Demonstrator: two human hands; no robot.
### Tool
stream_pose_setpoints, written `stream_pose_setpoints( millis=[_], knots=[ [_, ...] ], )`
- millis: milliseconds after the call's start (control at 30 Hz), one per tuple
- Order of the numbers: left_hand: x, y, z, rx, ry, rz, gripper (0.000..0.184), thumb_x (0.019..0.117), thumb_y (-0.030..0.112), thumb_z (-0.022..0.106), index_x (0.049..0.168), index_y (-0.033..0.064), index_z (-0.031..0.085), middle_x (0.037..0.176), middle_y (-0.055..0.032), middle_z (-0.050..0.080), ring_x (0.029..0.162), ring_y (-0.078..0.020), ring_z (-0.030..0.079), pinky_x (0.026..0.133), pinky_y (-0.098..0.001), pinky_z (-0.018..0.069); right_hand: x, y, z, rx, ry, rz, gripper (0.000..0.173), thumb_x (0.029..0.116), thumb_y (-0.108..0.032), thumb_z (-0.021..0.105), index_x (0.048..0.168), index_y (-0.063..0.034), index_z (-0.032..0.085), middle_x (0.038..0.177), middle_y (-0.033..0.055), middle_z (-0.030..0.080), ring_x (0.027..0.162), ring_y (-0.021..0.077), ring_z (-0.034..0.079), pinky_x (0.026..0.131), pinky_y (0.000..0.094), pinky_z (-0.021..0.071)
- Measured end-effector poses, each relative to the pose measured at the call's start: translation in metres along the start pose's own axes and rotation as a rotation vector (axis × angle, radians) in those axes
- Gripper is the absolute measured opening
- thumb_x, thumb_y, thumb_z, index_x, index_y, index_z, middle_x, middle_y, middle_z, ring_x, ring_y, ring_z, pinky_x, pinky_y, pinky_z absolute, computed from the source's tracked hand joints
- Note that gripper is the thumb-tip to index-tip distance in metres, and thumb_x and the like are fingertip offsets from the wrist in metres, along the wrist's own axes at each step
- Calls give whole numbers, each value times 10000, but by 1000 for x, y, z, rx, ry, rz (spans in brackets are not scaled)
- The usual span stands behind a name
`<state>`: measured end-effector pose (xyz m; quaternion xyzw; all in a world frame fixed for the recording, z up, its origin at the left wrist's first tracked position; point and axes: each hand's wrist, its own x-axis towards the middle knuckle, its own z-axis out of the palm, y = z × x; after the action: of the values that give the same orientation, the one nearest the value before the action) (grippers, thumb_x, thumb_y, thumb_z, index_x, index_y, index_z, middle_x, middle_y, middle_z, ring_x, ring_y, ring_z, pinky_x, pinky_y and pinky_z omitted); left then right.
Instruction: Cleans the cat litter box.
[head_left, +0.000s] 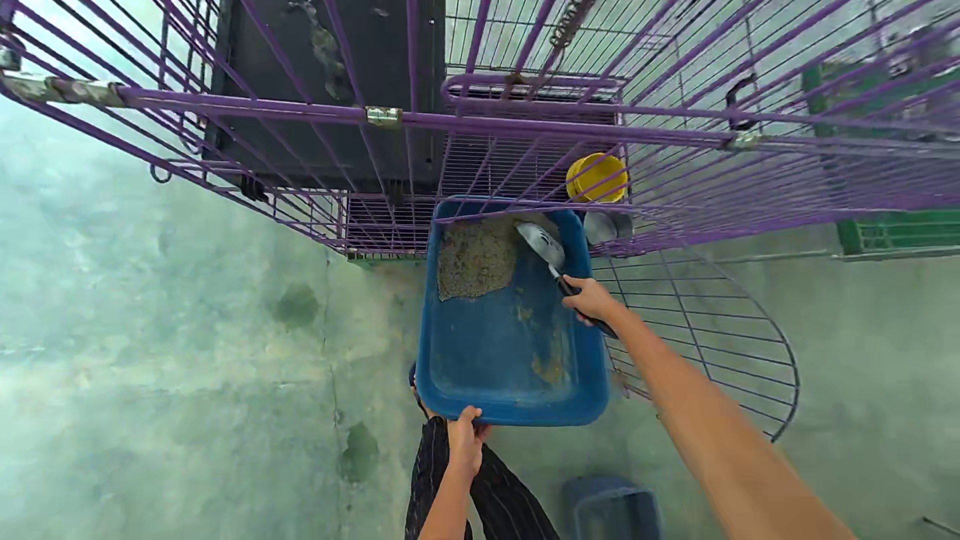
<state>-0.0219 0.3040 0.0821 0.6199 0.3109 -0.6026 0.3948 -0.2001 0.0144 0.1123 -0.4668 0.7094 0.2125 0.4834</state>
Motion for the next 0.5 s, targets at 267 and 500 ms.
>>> stream_pose_setpoints(
  millis=[267,500],
  knots=[
    [19,-12,14,13,-40,38,342,972,-30,539,1304,-47,460,1014,-214,592,798,-268,634,691,-395,577,-93,77,37,-209,-32,-83,754,1005,-326,690,1632,-129,321,1405,270,593,1213,421,629,1047,573,481],
    [19,2,10,52,-31,25,369,993,-18,526,1349,-40,433,1026,-221,598,780,-258,652,683,-365,588,-47,20,25,-365,85,-68,835,964,-29,625,1661,-90,170,1404,305,573,1293,451,582,1086,571,463]
  ],
)
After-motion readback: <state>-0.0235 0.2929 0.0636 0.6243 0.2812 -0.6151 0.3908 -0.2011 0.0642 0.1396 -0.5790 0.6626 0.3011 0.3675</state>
